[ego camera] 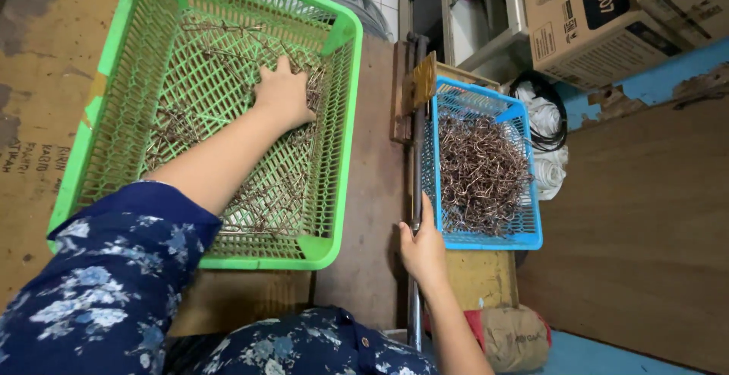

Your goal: The person repeatedly picks short copper wire pieces from a green basket, places each into a manual bending jig, and pulls a lever to bend the wire. The bent pieces are dropped into a blue basket. The cycle continues throughout the clip.

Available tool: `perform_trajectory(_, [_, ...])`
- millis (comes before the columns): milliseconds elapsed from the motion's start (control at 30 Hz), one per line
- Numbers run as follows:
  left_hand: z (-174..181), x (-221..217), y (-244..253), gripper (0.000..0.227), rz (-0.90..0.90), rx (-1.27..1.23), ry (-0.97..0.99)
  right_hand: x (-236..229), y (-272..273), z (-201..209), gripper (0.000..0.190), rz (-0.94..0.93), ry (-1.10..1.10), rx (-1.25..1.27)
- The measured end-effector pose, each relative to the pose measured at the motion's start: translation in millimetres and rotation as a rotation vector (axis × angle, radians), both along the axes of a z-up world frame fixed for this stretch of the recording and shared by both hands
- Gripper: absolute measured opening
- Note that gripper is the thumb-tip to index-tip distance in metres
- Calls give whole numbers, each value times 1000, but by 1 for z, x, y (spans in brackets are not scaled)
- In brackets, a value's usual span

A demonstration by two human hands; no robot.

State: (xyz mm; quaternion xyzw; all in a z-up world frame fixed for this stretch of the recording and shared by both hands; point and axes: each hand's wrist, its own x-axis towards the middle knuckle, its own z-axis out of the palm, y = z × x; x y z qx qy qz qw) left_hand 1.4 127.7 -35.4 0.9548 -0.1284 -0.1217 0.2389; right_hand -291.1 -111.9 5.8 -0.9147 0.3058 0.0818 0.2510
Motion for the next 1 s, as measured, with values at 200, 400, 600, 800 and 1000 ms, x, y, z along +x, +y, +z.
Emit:
perform_trajectory(200, [18,-7,18,58,51,-184,-39,1,4,7,81,-4,2,0])
perform_trajectory(400, [58,-17,42,67,-14,-171,-134,2,8,12,82,-19,15,3])
perform_trajectory(600, [92,-49,57,39,-112,-167,71,-1,-5,-6,81,-9,-21,-1])
perform_trajectory(800, [55,-36,66,24,-91,-327,163,0,0,1,81,-8,-21,2])
perform_trajectory(1000, [82,-41,69,32,-96,-626,230,-1,-8,-10,81,-4,-17,-3])
